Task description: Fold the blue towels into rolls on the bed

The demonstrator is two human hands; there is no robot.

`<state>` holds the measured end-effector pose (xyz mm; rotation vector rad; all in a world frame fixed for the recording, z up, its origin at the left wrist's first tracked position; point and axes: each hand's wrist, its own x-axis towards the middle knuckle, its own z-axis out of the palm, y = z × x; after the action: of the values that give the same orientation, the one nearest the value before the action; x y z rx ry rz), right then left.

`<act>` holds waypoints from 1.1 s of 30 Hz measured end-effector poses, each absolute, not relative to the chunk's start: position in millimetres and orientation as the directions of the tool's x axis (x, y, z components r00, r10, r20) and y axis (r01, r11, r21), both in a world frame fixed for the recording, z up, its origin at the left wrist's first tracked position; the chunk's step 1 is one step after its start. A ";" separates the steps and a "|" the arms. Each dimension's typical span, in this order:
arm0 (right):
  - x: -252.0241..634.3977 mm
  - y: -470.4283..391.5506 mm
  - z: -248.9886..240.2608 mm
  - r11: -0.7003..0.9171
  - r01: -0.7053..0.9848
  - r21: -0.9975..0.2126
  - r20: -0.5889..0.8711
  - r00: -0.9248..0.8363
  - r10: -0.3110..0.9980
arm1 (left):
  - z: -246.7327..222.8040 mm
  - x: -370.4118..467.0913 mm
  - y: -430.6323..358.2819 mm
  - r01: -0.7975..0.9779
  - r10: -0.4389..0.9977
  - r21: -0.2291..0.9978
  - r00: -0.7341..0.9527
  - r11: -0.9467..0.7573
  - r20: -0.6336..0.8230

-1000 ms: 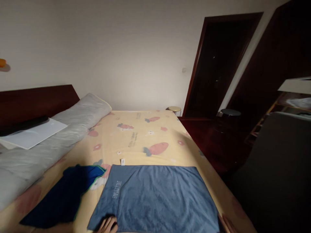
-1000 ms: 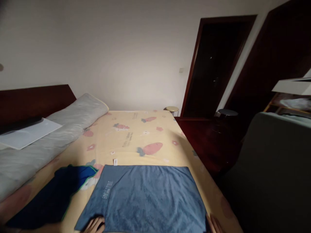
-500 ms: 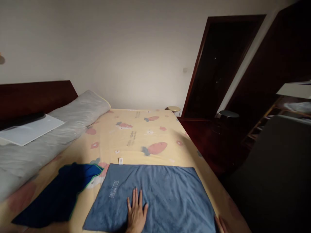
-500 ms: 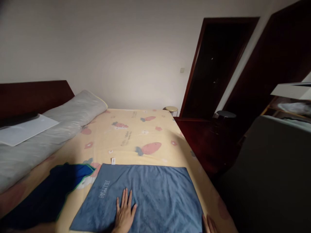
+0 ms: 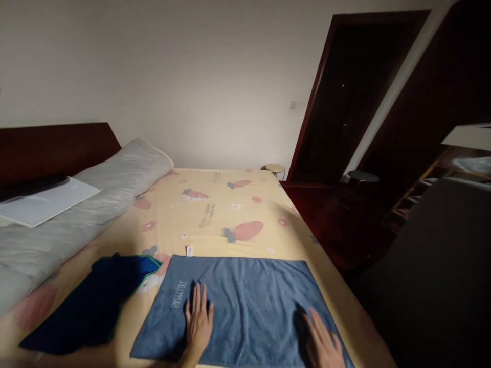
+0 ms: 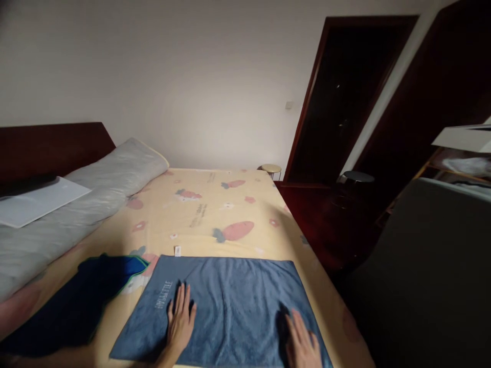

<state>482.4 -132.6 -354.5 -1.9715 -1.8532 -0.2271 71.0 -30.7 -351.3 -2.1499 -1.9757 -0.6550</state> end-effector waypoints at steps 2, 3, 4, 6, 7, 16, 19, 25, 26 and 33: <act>428.2 -110.1 -346.8 0.176 0.966 -0.190 0.384 -0.092 0.919 | -362.3 65.4 -25.1 0.988 0.918 0.152 -0.039 -0.023 0.395; 398.0 -99.2 -345.3 0.222 0.953 -0.208 0.366 -0.135 0.921 | -366.5 66.7 -24.7 0.991 0.926 0.135 -0.033 -0.019 0.376; 367.1 -89.2 -345.1 0.236 0.943 -0.234 0.344 -0.147 0.927 | -369.1 70.6 -25.8 0.992 0.936 0.119 0.002 -0.047 0.351; 309.6 -73.6 -347.3 0.243 0.925 -0.292 0.296 -0.154 0.943 | -368.5 83.5 -31.0 0.979 0.946 0.098 0.145 -0.180 0.291; 285.9 -68.4 -348.7 0.244 0.916 -0.318 0.269 -0.159 0.950 | -365.9 90.7 -34.5 0.958 0.936 0.097 0.239 -0.271 0.258; 339.2 -81.7 -344.8 0.324 0.877 -0.356 0.240 -0.250 0.938 | -352.3 57.6 -41.0 0.900 0.895 0.101 0.399 -0.424 0.201; 411.3 -93.4 -343.3 0.167 0.942 -0.293 0.181 -0.117 0.977 | -362.7 17.0 -37.7 0.978 0.945 0.057 0.175 -0.198 0.278; 500.1 -120.8 -350.6 0.065 0.960 -0.271 0.156 -0.022 0.987 | -364.2 -39.5 -38.3 0.982 0.932 -0.005 0.181 -0.189 0.315; 508.8 -126.3 -352.7 0.035 0.960 -0.278 0.159 0.010 0.987 | -362.3 -48.7 -38.7 0.978 0.928 -0.011 0.200 -0.207 0.315; 546.1 -147.6 -369.8 -0.118 0.927 -0.356 0.058 0.148 0.987 | -361.2 -113.8 -43.7 0.963 0.919 -0.080 0.270 -0.258 0.287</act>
<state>546.1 -147.6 -369.8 -2.1227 -1.8488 0.2773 -113.8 -43.7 -361.2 -2.3026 -1.7446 -0.2675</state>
